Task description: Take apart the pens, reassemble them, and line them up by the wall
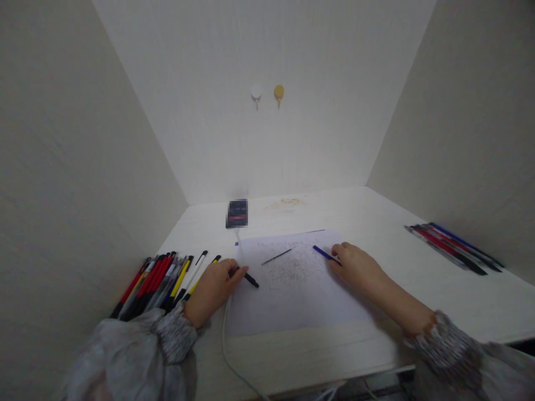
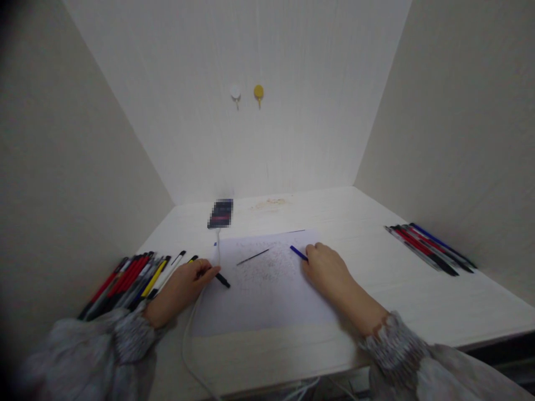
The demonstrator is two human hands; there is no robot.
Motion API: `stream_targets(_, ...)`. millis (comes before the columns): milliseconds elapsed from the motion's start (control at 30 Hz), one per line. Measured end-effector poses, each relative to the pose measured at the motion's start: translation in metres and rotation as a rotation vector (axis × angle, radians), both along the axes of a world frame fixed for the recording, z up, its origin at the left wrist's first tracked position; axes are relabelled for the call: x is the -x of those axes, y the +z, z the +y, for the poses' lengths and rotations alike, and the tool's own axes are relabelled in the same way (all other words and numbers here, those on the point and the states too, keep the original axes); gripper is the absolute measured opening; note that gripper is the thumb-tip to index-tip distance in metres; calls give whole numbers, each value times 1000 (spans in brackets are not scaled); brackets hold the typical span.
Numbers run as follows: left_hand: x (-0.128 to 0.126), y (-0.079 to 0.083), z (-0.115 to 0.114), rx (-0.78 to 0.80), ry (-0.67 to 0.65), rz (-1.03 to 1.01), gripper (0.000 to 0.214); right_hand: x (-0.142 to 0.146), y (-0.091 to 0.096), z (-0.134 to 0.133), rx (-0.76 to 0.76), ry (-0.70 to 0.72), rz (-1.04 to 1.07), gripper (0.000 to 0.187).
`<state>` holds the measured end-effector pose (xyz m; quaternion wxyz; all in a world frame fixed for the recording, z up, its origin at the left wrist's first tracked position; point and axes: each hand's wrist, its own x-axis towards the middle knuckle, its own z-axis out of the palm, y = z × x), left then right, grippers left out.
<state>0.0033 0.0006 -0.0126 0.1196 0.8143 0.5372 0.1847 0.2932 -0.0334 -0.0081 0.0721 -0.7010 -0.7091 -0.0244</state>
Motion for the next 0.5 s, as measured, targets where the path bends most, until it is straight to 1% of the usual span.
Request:
stream_targets(100,1,-2,1,47,3,-87,34,20,2,-3,-57,101,-22,21)
stream_targets(200,0,-3,0,67,-6,-167,38,41,2,-3,-81,186,-19,19)
stream_targets(267,-2,-3,-2,21,-86,-169,36,50,2,1,-86,262,-4,18)
stream_targets(333,-3,-4,-5,-44,-235,-140,31,56,1,9,-84,356,31,19)
stream_targets(400,-4,-5,-8,-69,-372,-95,28,61,-1,20,-93,432,64,21)
stream_targets(433,-4,-6,-8,-59,-413,-72,27,64,-3,25,-100,458,68,21)
stream_targets(500,-3,-7,-9,-36,-442,-40,27,70,-5,35,-124,485,39,22)
